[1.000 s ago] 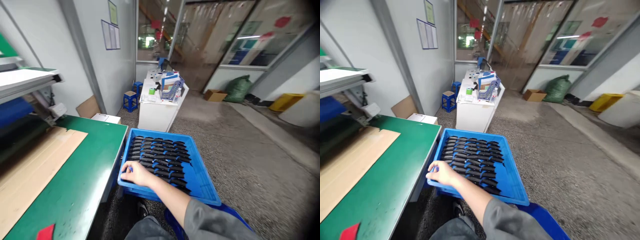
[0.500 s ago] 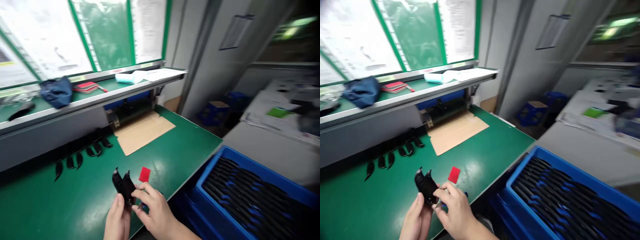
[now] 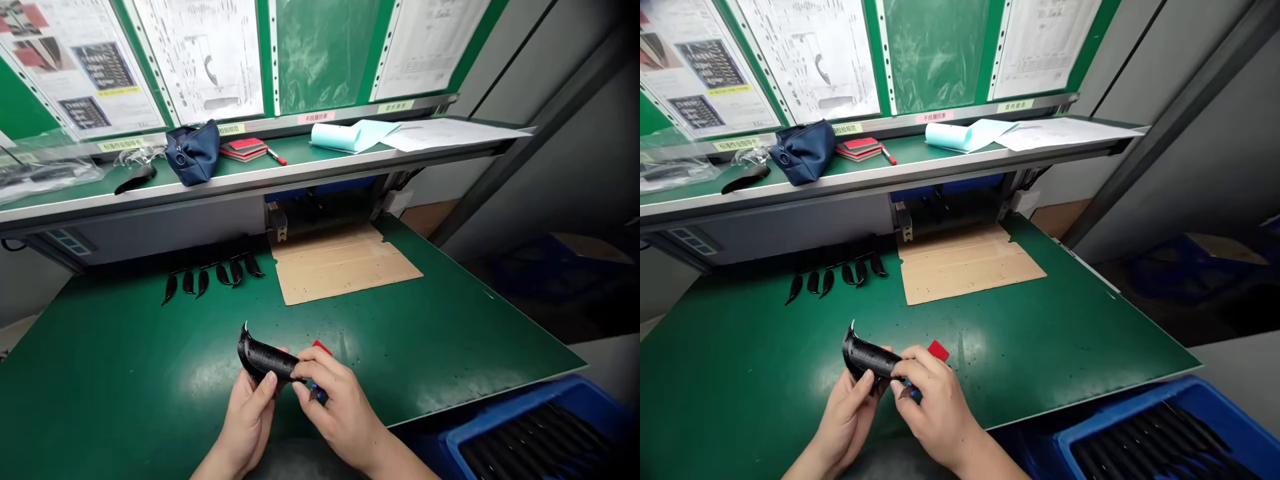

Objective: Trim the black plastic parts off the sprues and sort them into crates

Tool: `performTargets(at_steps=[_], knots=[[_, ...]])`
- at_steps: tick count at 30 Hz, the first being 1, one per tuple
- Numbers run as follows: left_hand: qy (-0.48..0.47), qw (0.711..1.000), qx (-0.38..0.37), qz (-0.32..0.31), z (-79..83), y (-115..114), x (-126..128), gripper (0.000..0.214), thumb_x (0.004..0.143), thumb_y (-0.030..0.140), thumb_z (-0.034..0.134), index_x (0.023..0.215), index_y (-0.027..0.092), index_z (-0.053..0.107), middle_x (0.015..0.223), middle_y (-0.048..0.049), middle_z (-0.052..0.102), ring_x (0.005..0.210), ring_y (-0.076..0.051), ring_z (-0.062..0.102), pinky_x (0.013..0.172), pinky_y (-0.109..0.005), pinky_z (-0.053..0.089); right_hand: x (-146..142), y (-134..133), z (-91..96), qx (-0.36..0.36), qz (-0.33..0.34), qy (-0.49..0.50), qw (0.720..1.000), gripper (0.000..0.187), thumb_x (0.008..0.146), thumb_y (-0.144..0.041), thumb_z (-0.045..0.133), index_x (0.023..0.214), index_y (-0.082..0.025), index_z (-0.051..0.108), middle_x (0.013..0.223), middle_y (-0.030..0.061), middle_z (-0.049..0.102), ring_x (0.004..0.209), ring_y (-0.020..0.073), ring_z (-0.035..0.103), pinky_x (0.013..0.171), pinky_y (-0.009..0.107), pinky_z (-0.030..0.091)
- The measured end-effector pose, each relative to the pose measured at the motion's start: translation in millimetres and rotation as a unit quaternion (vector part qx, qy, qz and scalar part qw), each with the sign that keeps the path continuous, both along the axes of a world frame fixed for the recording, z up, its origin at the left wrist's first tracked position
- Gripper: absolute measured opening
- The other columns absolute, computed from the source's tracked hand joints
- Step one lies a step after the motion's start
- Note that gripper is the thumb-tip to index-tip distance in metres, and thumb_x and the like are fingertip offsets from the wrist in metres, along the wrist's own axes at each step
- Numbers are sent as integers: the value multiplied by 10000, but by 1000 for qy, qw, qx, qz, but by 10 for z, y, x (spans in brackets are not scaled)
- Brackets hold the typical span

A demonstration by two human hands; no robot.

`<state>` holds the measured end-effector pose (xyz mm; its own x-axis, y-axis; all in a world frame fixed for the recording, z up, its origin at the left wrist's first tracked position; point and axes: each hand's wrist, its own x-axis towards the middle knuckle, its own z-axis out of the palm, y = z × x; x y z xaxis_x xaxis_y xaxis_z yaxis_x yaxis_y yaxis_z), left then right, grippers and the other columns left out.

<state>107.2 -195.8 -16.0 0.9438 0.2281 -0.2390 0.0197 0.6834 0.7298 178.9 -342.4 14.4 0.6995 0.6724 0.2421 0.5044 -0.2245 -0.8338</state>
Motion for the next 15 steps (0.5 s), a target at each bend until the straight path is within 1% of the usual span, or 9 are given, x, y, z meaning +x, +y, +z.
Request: performTargets(at_steps=[2, 3, 4, 6, 7, 9, 11, 13, 15], knots=[[-6, 1000, 0, 6, 19, -48, 59, 383, 862, 248, 596, 1231, 263, 495, 1136, -53, 626, 1087, -199, 560, 1010, -387, 371, 111, -74, 5, 8, 18, 6, 1000, 56, 889, -224, 517, 882, -214, 572, 934, 25, 557, 752, 129, 524, 674, 263, 421], [-7, 1000, 3, 12, 34, -70, 83, 419, 856, 251, 606, 1251, 279, 467, 1124, -46, 627, 1069, -189, 567, 1001, -376, 380, 165, -109, 2, 9, 23, 6, 1000, 69, 895, -262, 531, 859, -209, 558, 911, 20, 553, 749, 129, 520, 677, 264, 414], [-7, 1000, 10, 22, 49, -91, 101, 440, 849, 254, 617, 1256, 287, 455, 1120, -43, 626, 1064, -183, 569, 997, -366, 387, 219, -140, -4, 5, 24, 0, 1000, 119, 896, -319, 549, 856, -207, 548, 891, 17, 548, 750, 133, 515, 682, 269, 406], [-13, 998, 35, 53, 74, -136, 121, 437, 827, 253, 645, 1229, 278, 474, 1148, -48, 614, 1091, -186, 560, 993, -344, 397, 320, -187, -22, -18, 17, -32, 999, 272, 878, -477, 552, 918, -209, 545, 873, 20, 538, 762, 155, 499, 692, 290, 387], [-16, 996, 49, 69, 81, -159, 122, 432, 814, 253, 661, 1210, 270, 489, 1170, -53, 605, 1110, -193, 554, 987, -335, 406, 367, -202, -31, -39, 15, -57, 998, 367, 864, -562, 518, 971, -212, 545, 879, 26, 535, 770, 168, 487, 694, 302, 375], [-25, 992, 78, 93, 79, -202, 106, 429, 794, 254, 683, 1186, 255, 509, 1183, -64, 598, 1127, -211, 551, 965, -328, 432, 450, -215, -44, -87, 23, -113, 989, 536, 843, -686, 382, 1057, -221, 543, 894, 42, 528, 779, 193, 461, 692, 323, 346], [-32, 988, 111, 103, 60, -235, 68, 421, 799, 253, 674, 1186, 250, 509, 1179, -71, 599, 1129, -218, 553, 957, -331, 445, 517, -211, -51, -131, 39, -161, 977, 643, 837, -729, 228, 1079, -225, 545, 885, 50, 519, 765, 201, 434, 677, 328, 314], [-33, 982, 154, 106, 36, -255, 18, 411, 820, 245, 648, 1201, 259, 492, 1191, -71, 594, 1130, -217, 552, 972, -343, 439, 571, -196, -54, -161, 57, -201, 965, 695, 831, -737, 140, 1022, -215, 557, 856, 50, 513, 745, 201, 411, 659, 327, 283], [-28, 974, 199, 108, 25, -265, -34, 407, 837, 241, 624, 1212, 265, 469, 1197, -72, 587, 1130, -218, 549, 989, -358, 428, 615, -176, -58, -181, 78, -238, 951, 675, 842, -728, 133, 905, -206, 555, 814, 40, 509, 725, 195, 391, 641, 324, 253]])
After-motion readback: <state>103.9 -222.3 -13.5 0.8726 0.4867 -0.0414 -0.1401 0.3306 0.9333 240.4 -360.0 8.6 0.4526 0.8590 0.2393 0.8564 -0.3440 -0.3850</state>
